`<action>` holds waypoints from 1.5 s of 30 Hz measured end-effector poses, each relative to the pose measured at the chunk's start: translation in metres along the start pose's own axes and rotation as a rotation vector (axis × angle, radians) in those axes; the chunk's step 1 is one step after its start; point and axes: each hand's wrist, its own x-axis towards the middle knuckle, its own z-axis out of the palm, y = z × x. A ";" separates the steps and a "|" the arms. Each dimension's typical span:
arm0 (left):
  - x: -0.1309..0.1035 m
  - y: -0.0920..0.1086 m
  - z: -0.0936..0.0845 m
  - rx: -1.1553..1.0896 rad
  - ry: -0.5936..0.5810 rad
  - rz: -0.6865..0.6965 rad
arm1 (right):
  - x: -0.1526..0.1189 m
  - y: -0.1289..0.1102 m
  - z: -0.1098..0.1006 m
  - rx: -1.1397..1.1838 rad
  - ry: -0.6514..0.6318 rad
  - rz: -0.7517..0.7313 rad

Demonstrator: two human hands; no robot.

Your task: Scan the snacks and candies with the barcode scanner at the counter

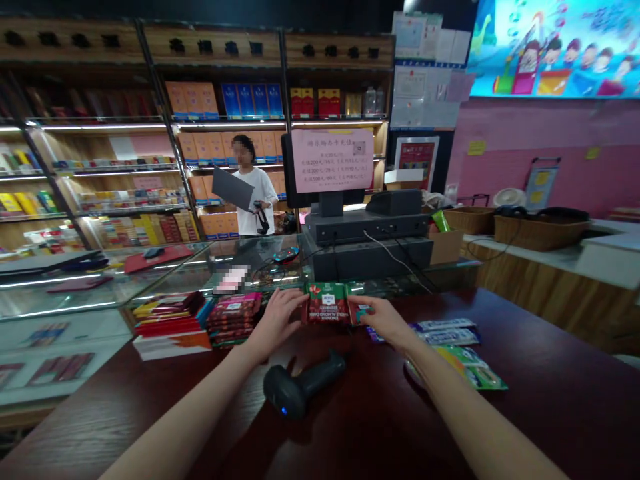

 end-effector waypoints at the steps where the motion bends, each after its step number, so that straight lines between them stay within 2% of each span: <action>1: -0.007 -0.002 -0.003 0.030 0.020 0.015 | 0.000 -0.001 0.007 0.010 0.002 -0.026; 10: -0.066 -0.014 -0.010 0.140 0.198 0.000 | -0.006 0.008 0.061 -0.176 0.037 -0.364; 14: -0.081 -0.009 -0.008 0.084 0.260 -0.095 | -0.010 0.010 0.071 -0.177 0.053 -0.495; 19: -0.084 -0.003 -0.003 -0.011 0.280 -0.180 | -0.013 0.005 0.076 -0.166 0.150 -0.549; 23: -0.080 -0.002 0.000 -0.074 0.328 -0.272 | -0.012 0.005 0.080 -0.168 0.203 -0.530; 31: -0.077 -0.001 0.007 -0.059 0.301 -0.239 | -0.012 0.002 0.086 -0.151 0.240 -0.357; 36: -0.077 0.001 0.001 0.107 0.280 -0.132 | -0.013 -0.007 0.087 -0.080 0.252 -0.203; 41: -0.077 0.001 -0.007 0.255 0.184 -0.058 | -0.013 -0.010 0.089 0.116 0.178 -0.041; 45: -0.076 0.003 -0.009 0.325 0.148 -0.023 | -0.015 -0.014 0.091 0.239 0.153 0.028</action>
